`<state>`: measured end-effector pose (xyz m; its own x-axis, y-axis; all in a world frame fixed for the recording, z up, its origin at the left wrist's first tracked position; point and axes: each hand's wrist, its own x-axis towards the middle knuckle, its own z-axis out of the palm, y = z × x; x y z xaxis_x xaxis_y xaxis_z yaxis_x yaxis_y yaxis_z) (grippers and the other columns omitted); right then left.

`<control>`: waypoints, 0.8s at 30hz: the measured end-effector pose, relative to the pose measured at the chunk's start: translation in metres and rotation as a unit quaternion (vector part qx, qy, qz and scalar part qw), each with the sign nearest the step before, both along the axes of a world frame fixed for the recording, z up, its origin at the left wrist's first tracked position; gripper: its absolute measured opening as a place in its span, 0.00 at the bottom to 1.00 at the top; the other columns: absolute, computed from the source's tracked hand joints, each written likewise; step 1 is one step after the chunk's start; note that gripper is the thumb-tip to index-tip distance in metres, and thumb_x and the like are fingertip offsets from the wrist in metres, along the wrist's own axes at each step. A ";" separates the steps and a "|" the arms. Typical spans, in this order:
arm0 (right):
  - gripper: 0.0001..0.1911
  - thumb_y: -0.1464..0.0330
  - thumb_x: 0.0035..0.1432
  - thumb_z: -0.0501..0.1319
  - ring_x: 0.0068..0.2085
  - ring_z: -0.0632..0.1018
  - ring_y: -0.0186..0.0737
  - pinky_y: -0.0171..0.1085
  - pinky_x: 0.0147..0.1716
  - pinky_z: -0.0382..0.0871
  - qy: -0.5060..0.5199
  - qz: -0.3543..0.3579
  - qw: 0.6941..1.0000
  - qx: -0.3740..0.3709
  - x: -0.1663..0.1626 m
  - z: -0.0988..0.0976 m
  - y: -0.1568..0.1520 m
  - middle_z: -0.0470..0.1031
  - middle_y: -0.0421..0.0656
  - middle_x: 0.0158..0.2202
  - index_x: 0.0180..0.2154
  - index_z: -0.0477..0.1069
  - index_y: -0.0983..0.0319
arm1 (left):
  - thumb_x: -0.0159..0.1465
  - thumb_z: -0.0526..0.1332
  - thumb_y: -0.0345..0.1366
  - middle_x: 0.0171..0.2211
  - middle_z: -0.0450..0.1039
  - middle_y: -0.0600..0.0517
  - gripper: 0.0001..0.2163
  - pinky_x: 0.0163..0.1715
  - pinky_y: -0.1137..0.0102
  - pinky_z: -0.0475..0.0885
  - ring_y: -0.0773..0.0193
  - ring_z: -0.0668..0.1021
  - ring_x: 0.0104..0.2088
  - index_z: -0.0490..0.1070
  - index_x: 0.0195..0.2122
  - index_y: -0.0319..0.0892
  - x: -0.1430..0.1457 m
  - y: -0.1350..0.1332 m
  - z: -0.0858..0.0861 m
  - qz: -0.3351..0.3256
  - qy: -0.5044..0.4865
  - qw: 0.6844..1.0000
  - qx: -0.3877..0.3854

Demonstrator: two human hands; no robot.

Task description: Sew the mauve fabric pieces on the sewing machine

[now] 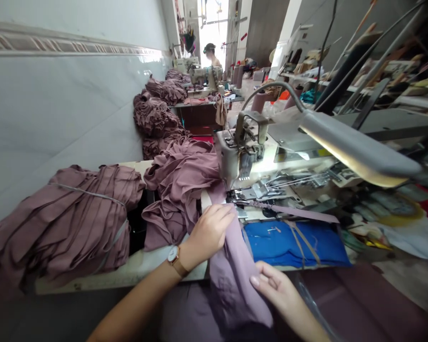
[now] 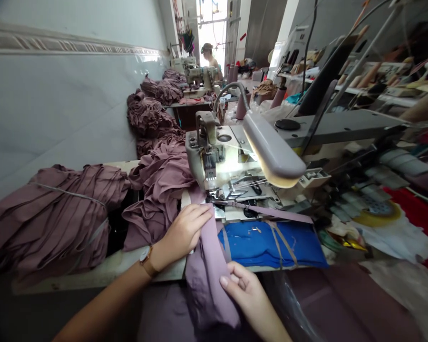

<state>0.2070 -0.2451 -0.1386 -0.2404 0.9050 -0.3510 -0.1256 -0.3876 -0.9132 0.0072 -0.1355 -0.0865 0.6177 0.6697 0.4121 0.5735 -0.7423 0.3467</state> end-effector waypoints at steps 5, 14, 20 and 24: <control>0.16 0.54 0.55 0.67 0.27 0.71 0.36 0.33 0.28 0.64 0.027 0.000 1.000 -0.005 0.005 0.008 0.004 0.70 0.36 0.25 0.33 0.67 0.58 | 0.64 0.51 0.23 0.55 0.69 0.41 0.19 0.56 0.55 0.66 0.53 0.68 0.54 0.69 0.54 0.39 0.002 0.004 0.003 0.021 0.005 1.000 -0.005; 0.17 0.55 0.54 0.68 0.23 0.67 0.32 0.30 0.24 0.58 0.057 -0.047 0.997 -0.010 0.002 -0.004 0.008 0.66 0.33 0.22 0.32 0.66 0.59 | 0.64 0.51 0.23 0.52 0.70 0.41 0.17 0.58 0.57 0.66 0.55 0.69 0.54 0.69 0.53 0.36 -0.001 0.019 -0.001 0.031 -0.031 0.999 -0.002; 0.17 0.54 0.56 0.66 0.27 0.66 0.33 0.31 0.27 0.59 0.010 -0.023 0.999 0.039 0.004 0.000 0.027 0.66 0.34 0.24 0.32 0.66 0.60 | 0.66 0.51 0.26 0.46 0.73 0.45 0.13 0.55 0.59 0.69 0.57 0.73 0.50 0.71 0.48 0.39 -0.005 0.062 0.005 0.022 -0.018 0.999 -0.017; 0.19 0.52 0.54 0.66 0.28 0.65 0.35 0.32 0.29 0.60 -0.059 -0.021 0.996 0.068 0.009 0.000 0.025 0.63 0.34 0.24 0.30 0.66 0.61 | 0.67 0.50 0.27 0.51 0.71 0.40 0.14 0.57 0.57 0.65 0.54 0.69 0.55 0.70 0.49 0.37 -0.007 0.034 0.014 0.059 -0.028 0.998 0.023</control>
<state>0.2160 -0.2199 -0.1385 -0.1656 0.9547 -0.2473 -0.0289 -0.2554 -0.9664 0.0007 -0.1011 -0.0729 0.5107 0.7159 0.4762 0.6383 -0.6867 0.3478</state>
